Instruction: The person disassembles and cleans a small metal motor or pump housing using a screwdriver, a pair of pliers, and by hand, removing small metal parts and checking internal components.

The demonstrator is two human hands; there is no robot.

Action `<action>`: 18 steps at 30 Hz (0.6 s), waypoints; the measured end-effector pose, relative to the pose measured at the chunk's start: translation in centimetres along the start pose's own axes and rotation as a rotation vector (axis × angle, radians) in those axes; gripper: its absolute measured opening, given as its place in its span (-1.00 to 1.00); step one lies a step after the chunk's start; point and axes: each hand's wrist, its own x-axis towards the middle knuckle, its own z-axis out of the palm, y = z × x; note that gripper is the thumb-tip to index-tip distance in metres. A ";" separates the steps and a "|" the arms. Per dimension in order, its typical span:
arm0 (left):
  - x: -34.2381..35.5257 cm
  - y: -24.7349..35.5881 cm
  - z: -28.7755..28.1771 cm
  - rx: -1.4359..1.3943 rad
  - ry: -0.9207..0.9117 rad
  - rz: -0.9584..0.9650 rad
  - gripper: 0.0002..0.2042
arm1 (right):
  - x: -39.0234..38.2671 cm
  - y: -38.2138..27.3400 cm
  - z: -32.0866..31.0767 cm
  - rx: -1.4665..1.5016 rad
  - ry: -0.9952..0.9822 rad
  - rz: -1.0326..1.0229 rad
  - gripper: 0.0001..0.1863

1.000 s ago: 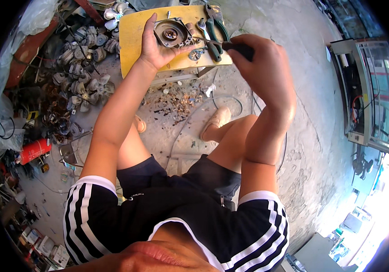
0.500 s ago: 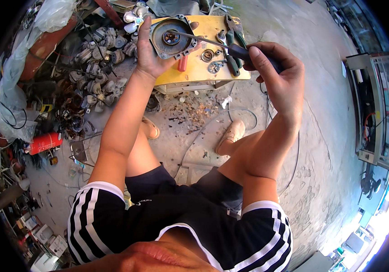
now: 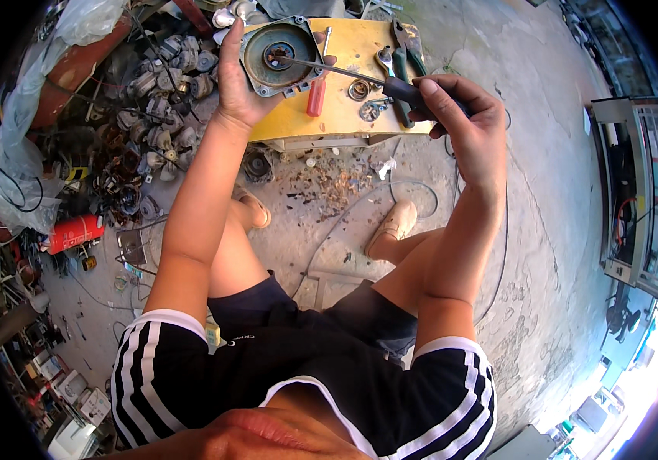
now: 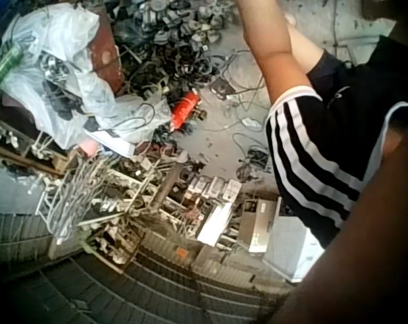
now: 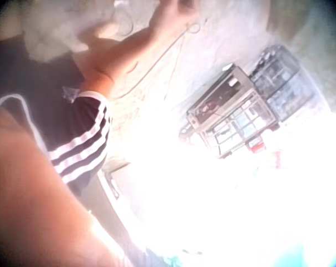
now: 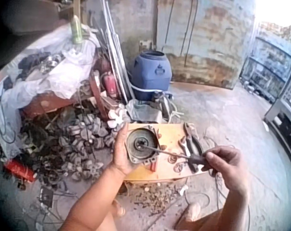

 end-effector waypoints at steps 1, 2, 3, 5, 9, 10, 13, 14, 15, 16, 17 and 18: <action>0.0 0.0 0.4 -0.012 0.012 0.026 -0.29 | 0.0 0.1 0.0 0.002 0.001 0.002 -0.76; 0.1 0.0 0.6 -0.024 0.023 0.053 -0.33 | 0.0 0.1 0.0 0.004 0.002 0.004 -0.76; 0.1 0.0 0.6 -0.019 0.025 0.049 -0.33 | 0.0 0.1 0.0 0.002 0.002 0.009 -0.76; 0.0 0.0 0.5 -0.008 0.029 0.042 -0.33 | 0.0 0.2 0.0 -0.002 0.003 0.019 -0.76; -0.1 0.0 0.2 0.138 0.067 0.030 -0.25 | 0.2 0.1 -0.1 0.058 0.003 0.063 -0.75; 0.0 0.1 -0.2 0.170 0.039 0.031 -0.26 | 0.2 0.2 -0.2 0.069 -0.003 0.074 -0.75; 0.1 -0.1 -0.9 0.281 -0.008 0.047 -0.31 | 0.4 0.5 -0.6 0.064 -0.028 0.121 -0.74; 0.1 -0.2 -1.1 0.321 -0.017 0.055 -0.32 | 0.4 0.6 -0.8 0.057 -0.039 0.141 -0.72; 0.0 -0.2 -1.3 0.327 -0.033 0.050 -0.33 | 0.5 0.6 -0.9 0.078 -0.050 0.159 -0.73; 0.0 -0.2 -1.5 0.333 -0.050 0.046 -0.34 | 0.6 0.7 -1.0 0.099 -0.061 0.177 -0.74; -0.1 -0.2 -1.6 0.339 -0.067 0.042 -0.35 | 0.7 0.7 -1.1 0.119 -0.072 0.195 -0.75; -0.1 -0.2 -1.6 0.307 -0.086 0.025 -0.35 | 0.8 0.9 -1.3 0.113 -0.085 0.200 -0.74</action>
